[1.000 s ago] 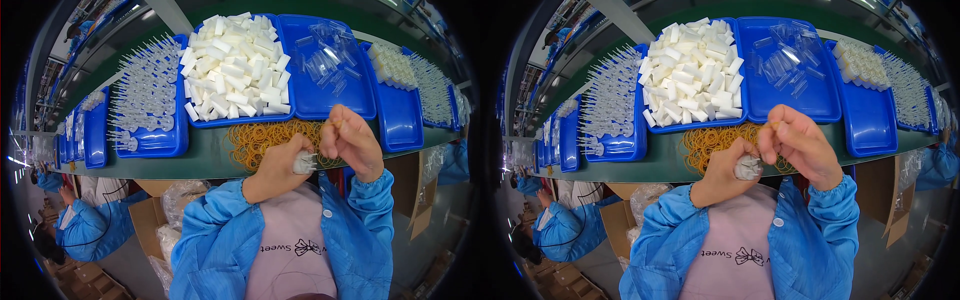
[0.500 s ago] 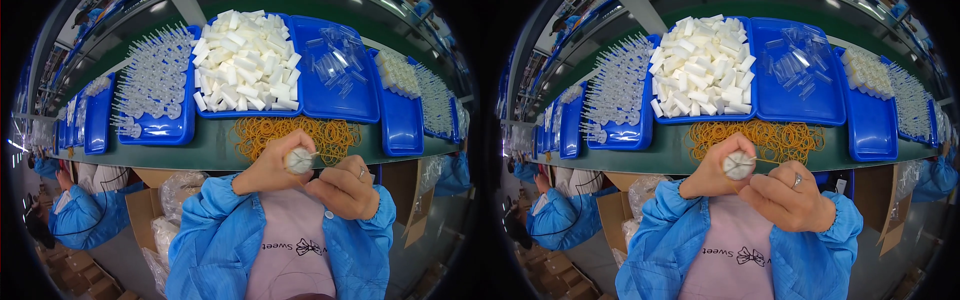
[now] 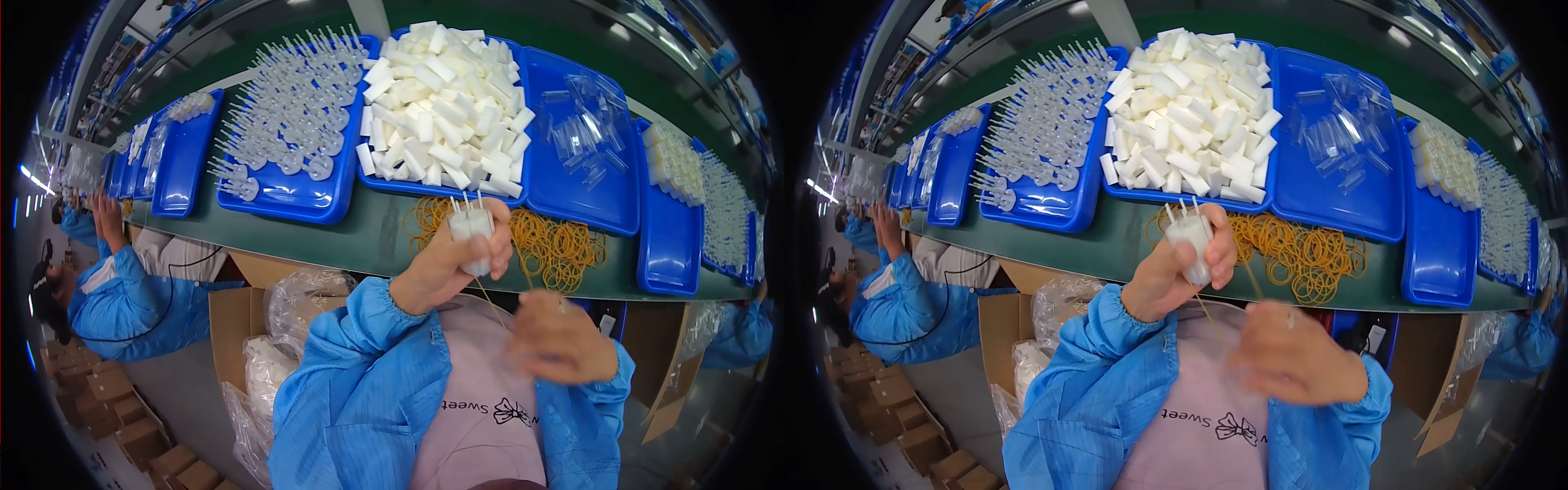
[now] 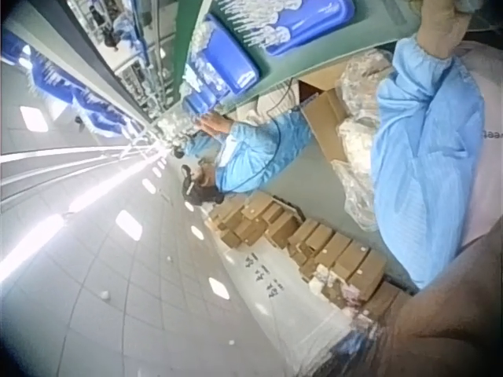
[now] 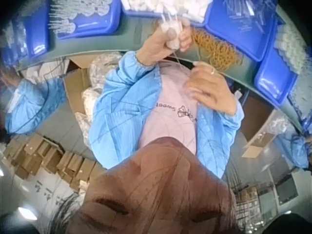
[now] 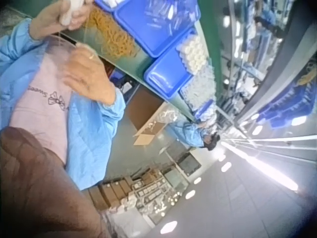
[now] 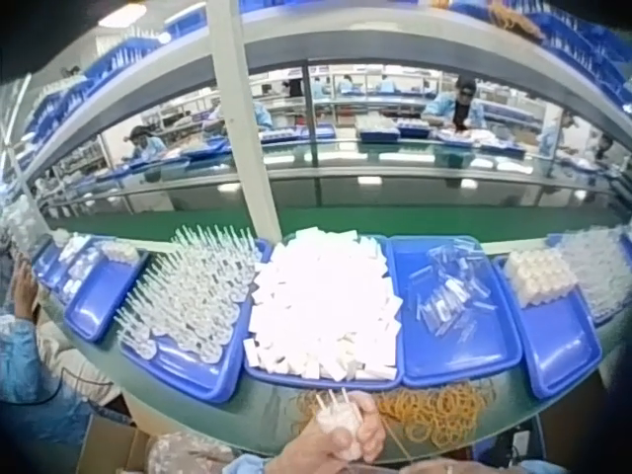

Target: The person assembles components by sliding white foam pieces and clear plastic tubes onto the pins of circular bases, securing the bundles with rubber bands, and placing the finished units onto a tray.

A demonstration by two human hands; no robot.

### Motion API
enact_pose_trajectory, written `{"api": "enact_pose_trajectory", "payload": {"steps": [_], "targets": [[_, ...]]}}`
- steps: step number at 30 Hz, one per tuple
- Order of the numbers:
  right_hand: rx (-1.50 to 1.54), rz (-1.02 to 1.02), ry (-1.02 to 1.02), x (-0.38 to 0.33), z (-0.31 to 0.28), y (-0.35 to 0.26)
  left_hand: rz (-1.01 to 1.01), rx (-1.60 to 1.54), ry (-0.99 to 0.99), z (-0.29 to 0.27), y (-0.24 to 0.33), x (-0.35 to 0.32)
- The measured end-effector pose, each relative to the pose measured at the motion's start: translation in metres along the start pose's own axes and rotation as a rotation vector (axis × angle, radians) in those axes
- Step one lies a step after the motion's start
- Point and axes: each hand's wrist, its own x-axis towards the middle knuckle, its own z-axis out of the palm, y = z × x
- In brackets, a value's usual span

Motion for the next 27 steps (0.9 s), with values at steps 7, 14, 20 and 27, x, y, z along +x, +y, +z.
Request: {"api": "enact_pose_trajectory", "payload": {"steps": [7,14,20,27], "targets": [[1.915,-0.203,0.488,-0.025,0.037,0.038,0.168,0.112,0.0,0.01,-0.008,-0.003],[1.321,0.274,0.495,0.006,0.058,0.025,0.383,1.494,0.208,0.018,-0.001,-0.017],[-0.023,0.247,0.456,0.022,0.057,-0.002,0.367,1.695,0.089,0.019,-0.008,-0.011],[-0.132,0.23,0.546,0.003,0.026,0.011,0.843,1.665,0.024,0.007,0.013,-0.016]]}}
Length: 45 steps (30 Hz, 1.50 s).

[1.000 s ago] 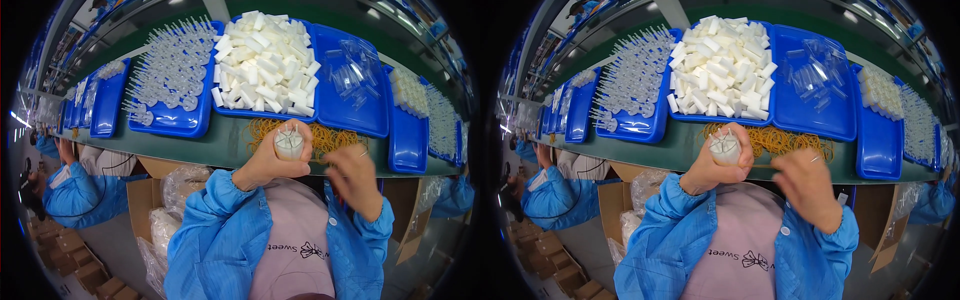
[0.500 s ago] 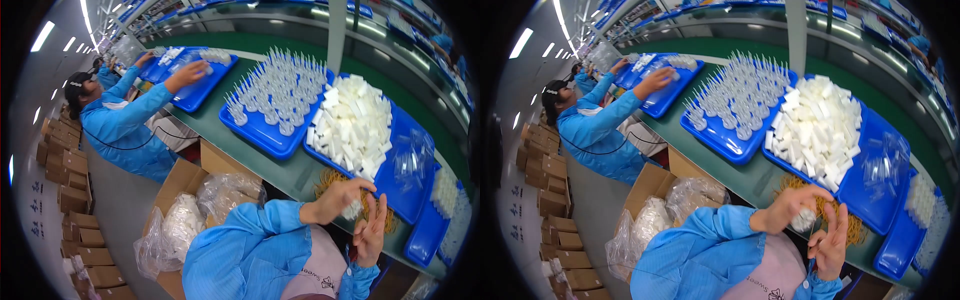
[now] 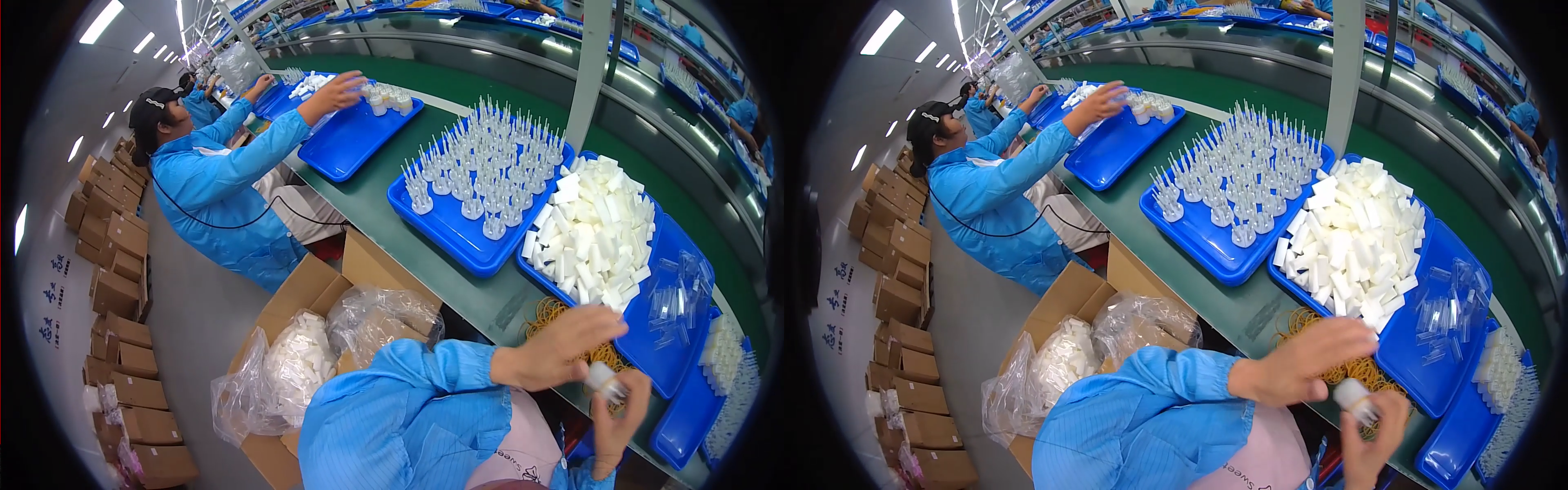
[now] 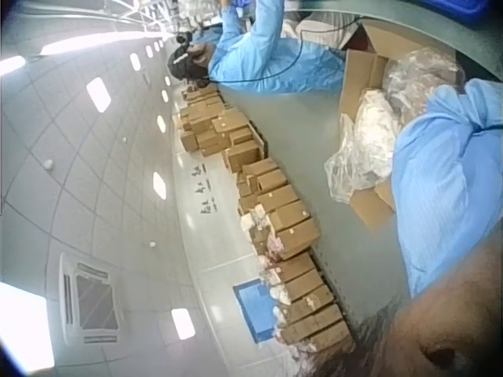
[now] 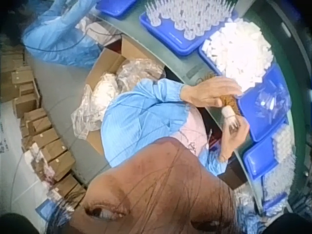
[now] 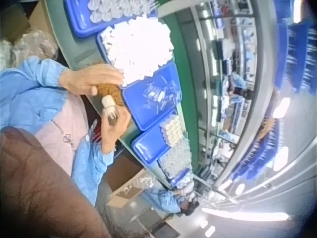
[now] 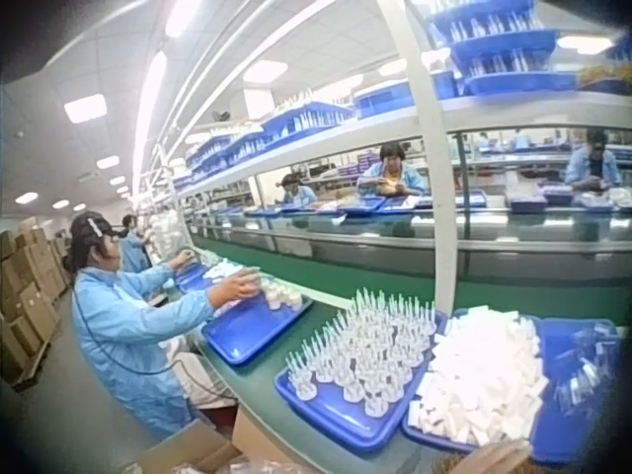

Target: The person assembles components by sliding white foam pieces and clear plastic tubes onto the pins of circular bases, securing the bundles with rubber bands, and placing the finished units onto a tray.

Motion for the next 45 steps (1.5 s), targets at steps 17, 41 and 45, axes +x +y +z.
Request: {"api": "enact_pose_trajectory", "payload": {"steps": [17,41,45], "targets": [[-0.743,0.504,0.321,-0.074,-0.153,0.199,-0.52,0.291,0.519,-0.126,-0.064,-0.011],[-0.669,0.611,0.699,-0.037,-0.253,0.296,-0.518,0.328,0.523,-0.123,-0.057,-0.002],[-0.505,0.549,0.783,-0.039,-0.249,0.306,-0.572,0.4,0.445,-0.133,-0.065,-0.013]]}}
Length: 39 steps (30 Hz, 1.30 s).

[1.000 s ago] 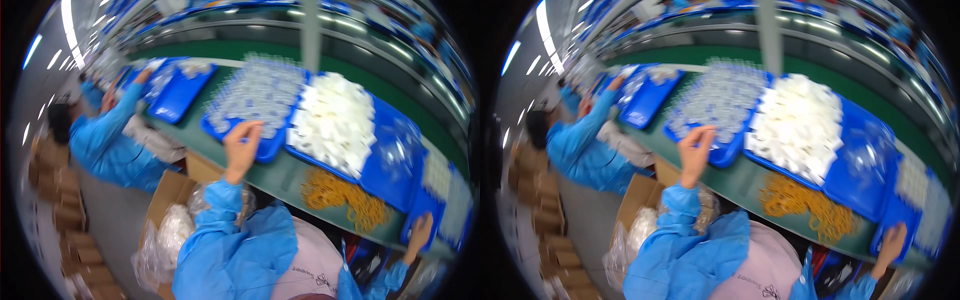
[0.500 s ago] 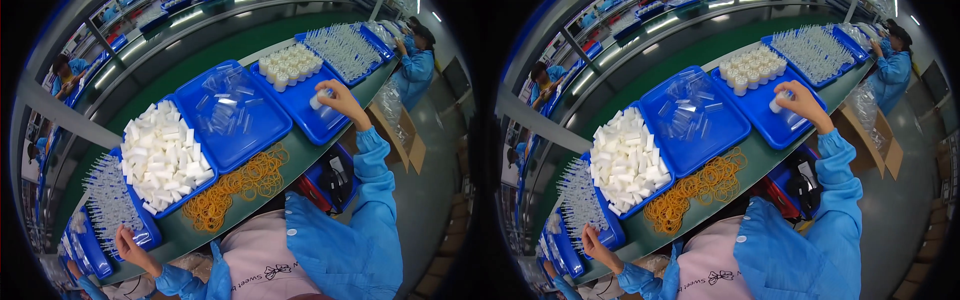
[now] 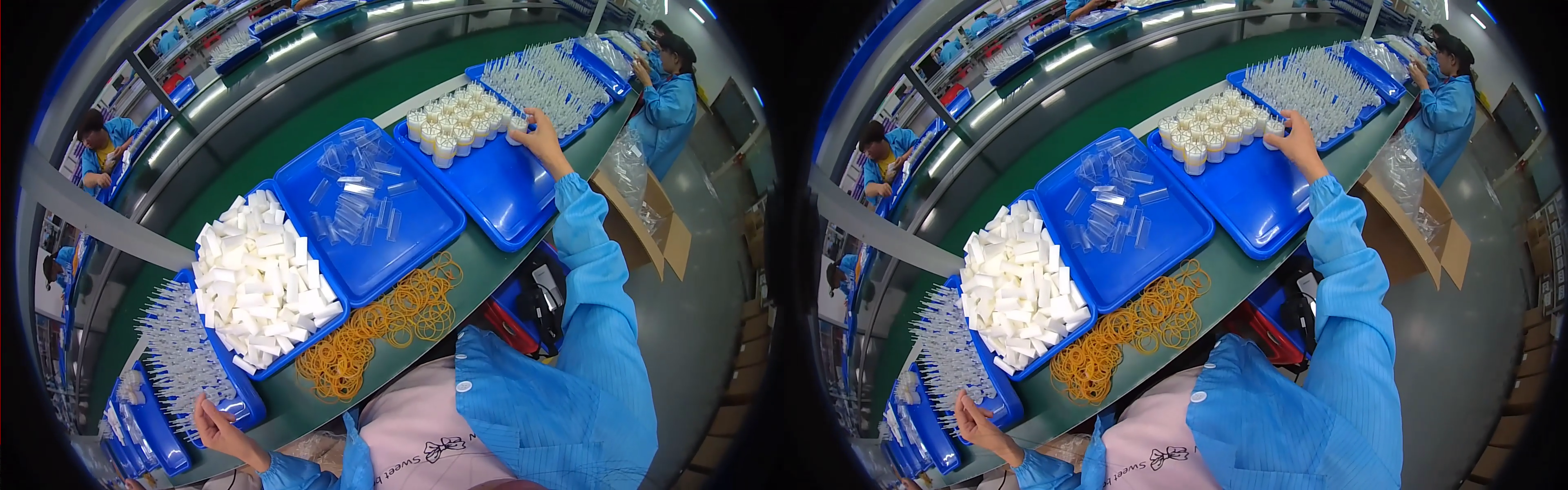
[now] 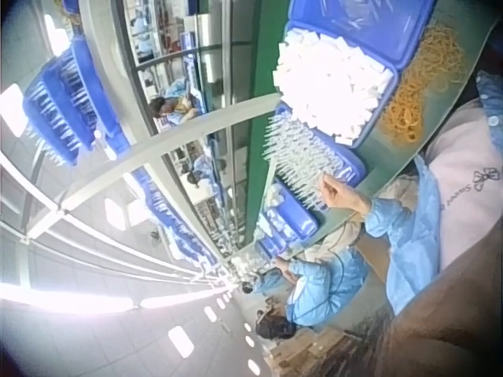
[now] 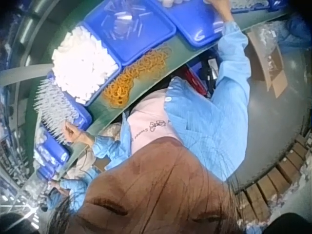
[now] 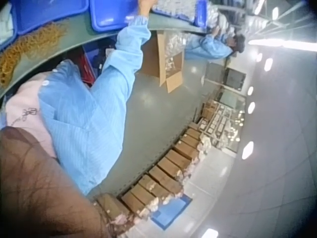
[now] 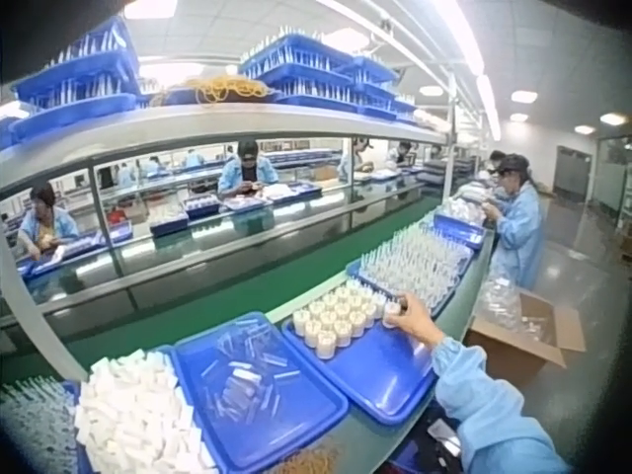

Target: The person assembles components by sliding white foam pieces and clear plastic tubes onto the pins of circular bases, securing the bundles with rubber bands, and placing the finished units onto a tray.

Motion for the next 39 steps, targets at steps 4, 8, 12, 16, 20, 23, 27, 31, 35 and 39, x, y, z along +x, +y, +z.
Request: {"api": "enact_pose_trajectory", "payload": {"steps": [4,8,12,16,20,23,27,31,35,39], "targets": [[0.137,0.197,-0.057,-0.007,0.002,0.015,-0.028,0.081,-0.071,0.004,-0.013,0.001],[0.271,0.291,-0.045,-0.017,0.001,0.011,0.088,0.16,-0.098,-0.003,-0.019,0.006],[0.225,0.278,0.01,-0.018,0.004,0.007,0.096,0.115,-0.077,-0.001,-0.012,0.003],[0.362,0.296,0.03,-0.017,0.01,0.019,0.126,0.169,-0.211,-0.004,-0.027,0.005],[0.605,0.362,0.021,-0.022,0.008,0.019,0.312,0.264,-0.21,0.0,-0.02,0.004],[0.657,0.383,0.072,-0.032,0.005,0.002,0.228,0.331,-0.184,0.002,-0.012,0.003],[0.662,0.312,0.125,-0.046,-0.007,-0.035,0.224,0.453,-0.213,0.004,-0.008,0.011],[0.9,0.109,-0.171,-0.077,-0.026,-0.143,0.294,0.545,-0.201,-0.005,-0.011,0.012],[1.051,-0.222,-0.726,-0.13,-0.073,-0.252,0.299,0.433,-0.126,0.001,-0.018,0.002],[1.413,-0.741,-0.9,-0.169,-0.081,-0.317,0.222,0.359,-0.137,0.015,-0.004,-0.003]]}}
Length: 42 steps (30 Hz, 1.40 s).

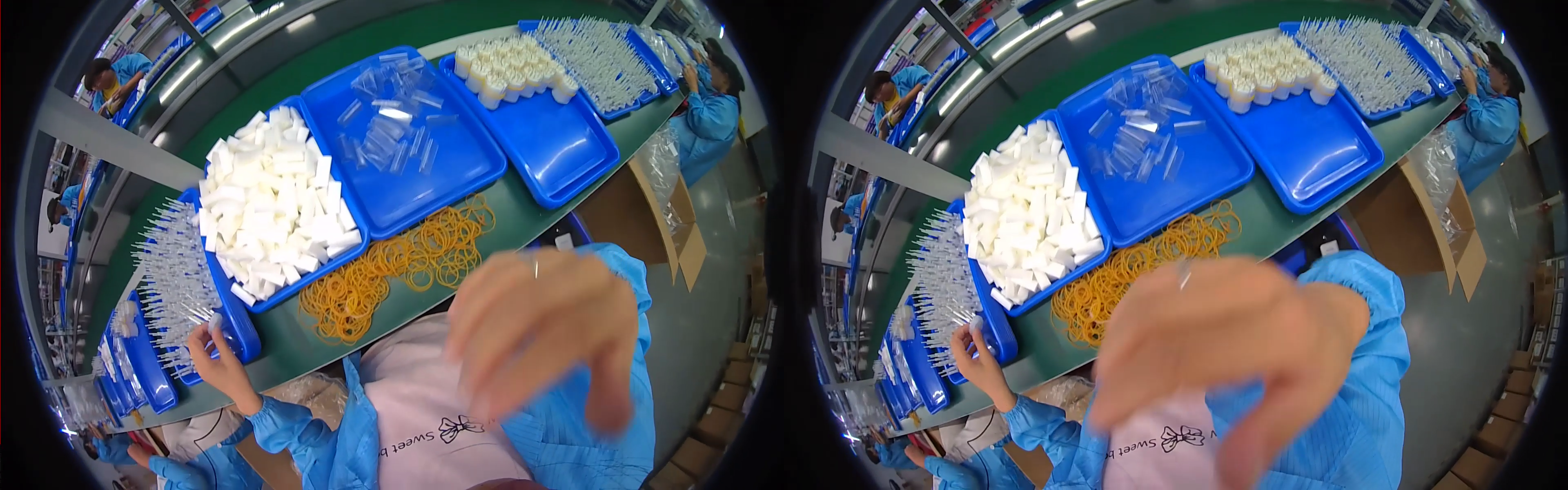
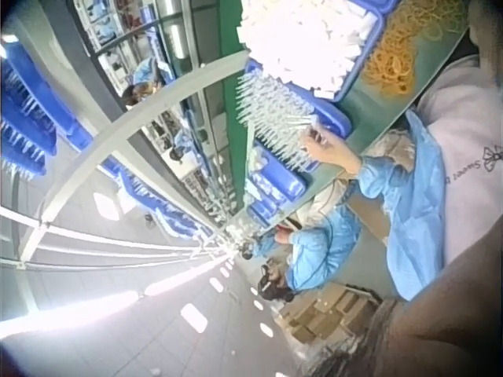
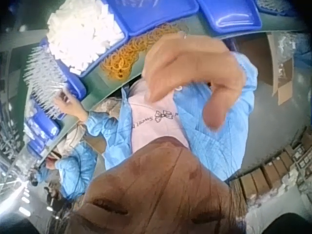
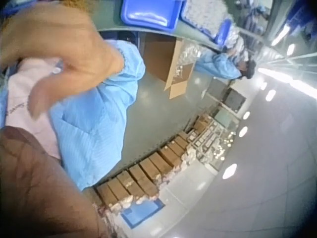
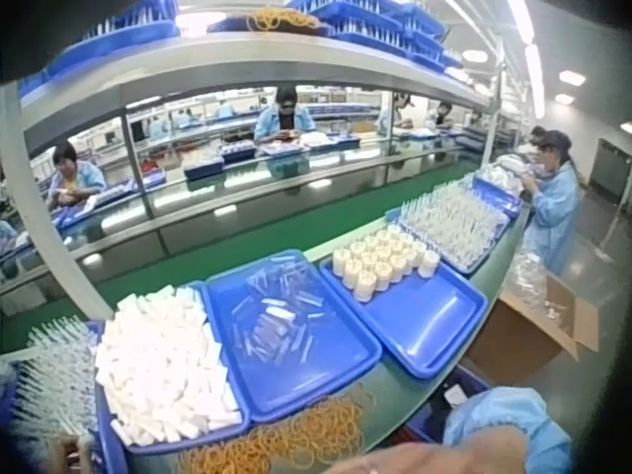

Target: The person assembles components by sliding white foam pieces and clear plastic tubes onto the pins of circular bases, securing the bundles with rubber bands, and placing the finished units onto a tray.

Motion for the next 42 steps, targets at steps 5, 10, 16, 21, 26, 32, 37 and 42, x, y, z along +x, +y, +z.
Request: {"api": "enact_pose_trajectory", "payload": {"steps": [5,10,16,21,26,32,37,42], "targets": [[0.152,-0.226,-0.174,0.045,0.018,-0.004,-0.027,-0.05,0.004,-0.016,-0.007,-0.01],[-0.068,-0.117,-0.012,0.016,0.006,0.007,-0.109,-0.278,0.21,-0.019,0.013,-0.014],[0.656,0.15,-0.112,0.027,0.026,0.0,-0.163,-0.54,0.355,-0.036,0.031,-0.022],[0.943,0.23,-0.117,0.009,0.044,-0.028,-0.128,-0.554,0.346,-0.04,0.048,-0.027],[0.581,-0.195,-0.822,-0.006,0.035,-0.034,-0.132,-0.597,0.29,-0.041,0.051,-0.03],[0.348,-0.032,-0.485,-0.012,0.012,0.043,-0.154,-0.833,0.164,-0.039,0.056,-0.037],[-0.537,0.536,0.0,-0.001,0.019,0.124,-0.045,-1.013,-0.002,-0.021,0.076,-0.042],[-1.091,0.439,-0.107,-0.018,0.024,0.173,-0.173,-1.105,-0.177,-0.012,0.097,-0.054]]}}
